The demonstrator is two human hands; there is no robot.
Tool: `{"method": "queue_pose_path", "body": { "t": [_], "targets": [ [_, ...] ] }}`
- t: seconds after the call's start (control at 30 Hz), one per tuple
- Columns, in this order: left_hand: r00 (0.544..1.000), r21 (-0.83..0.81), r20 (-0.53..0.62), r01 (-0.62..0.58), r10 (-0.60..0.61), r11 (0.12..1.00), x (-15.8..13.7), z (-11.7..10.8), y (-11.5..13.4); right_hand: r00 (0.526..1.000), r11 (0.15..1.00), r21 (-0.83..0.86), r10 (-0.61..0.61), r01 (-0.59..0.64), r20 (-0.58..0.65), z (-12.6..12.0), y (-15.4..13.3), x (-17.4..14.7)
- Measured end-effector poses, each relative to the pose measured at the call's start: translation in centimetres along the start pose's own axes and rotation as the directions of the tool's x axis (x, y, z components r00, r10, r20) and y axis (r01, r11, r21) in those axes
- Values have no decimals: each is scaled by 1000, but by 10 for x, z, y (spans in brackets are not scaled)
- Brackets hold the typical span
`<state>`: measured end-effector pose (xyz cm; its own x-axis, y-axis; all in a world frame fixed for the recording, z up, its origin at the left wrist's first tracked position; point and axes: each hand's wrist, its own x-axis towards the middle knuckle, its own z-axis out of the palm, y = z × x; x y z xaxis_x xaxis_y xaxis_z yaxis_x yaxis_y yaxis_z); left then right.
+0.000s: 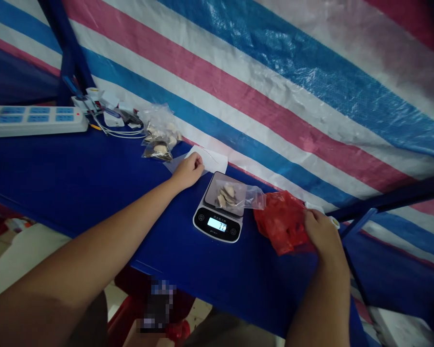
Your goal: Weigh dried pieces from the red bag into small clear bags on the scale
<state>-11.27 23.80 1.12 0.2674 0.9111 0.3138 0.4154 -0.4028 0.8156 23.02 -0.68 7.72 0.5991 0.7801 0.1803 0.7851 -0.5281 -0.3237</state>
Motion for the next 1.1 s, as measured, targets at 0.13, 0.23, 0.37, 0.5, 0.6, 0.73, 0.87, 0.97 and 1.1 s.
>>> {"method": "queue_pose_path", "body": {
  "t": [0.13,0.23,0.37,0.5,0.6,0.73,0.87,0.97,1.1],
  "targets": [
    [1000,-23,15,-7,7,1000,0,0,0,968,981,137,107,-140,227,3,-23,1],
    [1000,-36,11,-8,8,999,0,1,0,946,857,449,122,-253,302,4,-28,1],
    [1000,-48,12,-1,1,999,0,1,-1,940,602,750,2,-274,342,1,-24,-2],
    [1000,-62,14,-3,4,998,0,2,-2,915,674,686,-37,-274,402,8,-15,-4],
    [1000,-64,17,-2,3,998,1,2,-3,942,864,500,-114,-62,315,23,-9,-2],
    [1000,-63,24,-10,12,998,1,3,-4,957,938,316,-213,144,196,44,-10,1],
    [1000,-61,29,-11,12,998,1,3,-4,945,951,183,-279,248,172,52,-20,4],
    [999,-61,31,-7,9,998,1,2,-4,934,946,122,-317,300,162,54,-24,6],
    [999,-61,34,-7,9,998,0,3,-5,944,953,59,-302,297,131,61,-19,10]
  ]
}}
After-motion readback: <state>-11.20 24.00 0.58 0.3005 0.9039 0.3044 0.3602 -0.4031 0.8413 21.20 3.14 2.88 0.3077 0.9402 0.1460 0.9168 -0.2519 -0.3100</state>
